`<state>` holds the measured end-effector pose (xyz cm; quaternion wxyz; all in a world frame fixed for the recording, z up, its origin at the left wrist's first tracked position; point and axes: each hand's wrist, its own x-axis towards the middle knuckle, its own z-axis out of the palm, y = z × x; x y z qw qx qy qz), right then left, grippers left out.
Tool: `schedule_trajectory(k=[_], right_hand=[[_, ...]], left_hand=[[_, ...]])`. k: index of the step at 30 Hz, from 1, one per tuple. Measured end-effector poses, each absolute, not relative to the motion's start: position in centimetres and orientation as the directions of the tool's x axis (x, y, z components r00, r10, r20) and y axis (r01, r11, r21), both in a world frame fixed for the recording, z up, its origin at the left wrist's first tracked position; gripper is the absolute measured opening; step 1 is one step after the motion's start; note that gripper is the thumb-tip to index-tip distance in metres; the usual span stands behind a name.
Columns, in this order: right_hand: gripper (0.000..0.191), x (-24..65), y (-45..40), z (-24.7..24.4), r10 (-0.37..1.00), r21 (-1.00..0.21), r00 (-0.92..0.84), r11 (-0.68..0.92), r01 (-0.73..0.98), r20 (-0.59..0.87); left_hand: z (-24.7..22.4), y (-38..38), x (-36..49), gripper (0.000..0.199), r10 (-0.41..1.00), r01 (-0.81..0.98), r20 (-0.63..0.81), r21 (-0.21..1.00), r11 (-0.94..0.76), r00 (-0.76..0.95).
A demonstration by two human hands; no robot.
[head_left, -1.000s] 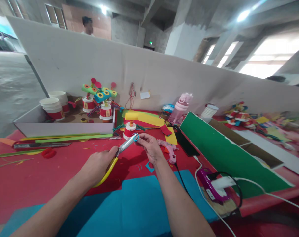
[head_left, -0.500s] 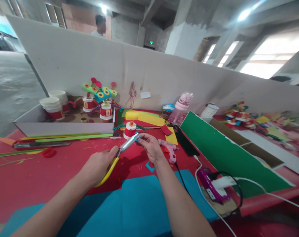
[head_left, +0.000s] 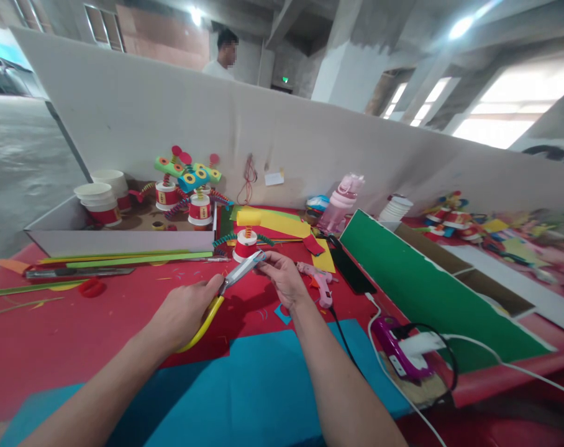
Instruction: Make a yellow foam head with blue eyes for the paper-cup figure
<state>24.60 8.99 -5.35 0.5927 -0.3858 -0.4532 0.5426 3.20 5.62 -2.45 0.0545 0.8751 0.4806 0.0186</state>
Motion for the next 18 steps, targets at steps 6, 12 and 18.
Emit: schedule_trajectory(k=[6,12,18], right_hand=[[0.02,24.62,8.88,-5.26,0.991,-0.951,-0.006,0.127,-0.281,0.134],[0.017,24.62,8.83,-5.09,0.989,-0.959,-0.029,0.131,-0.252,0.143],[0.019,24.66,8.77,-4.98,0.991,-0.96,-0.031,0.12,-0.252,0.132]], left_hand=[[-2.55,5.69,3.17,0.02,0.84,0.836,-0.011,0.113,-0.537,0.542],[-2.51,5.72,3.19,0.022,0.839,0.836,-0.016,0.107,-0.539,0.543],[-2.43,5.68,3.18,0.023,0.843,0.84,-0.029,0.11,-0.532,0.538]])
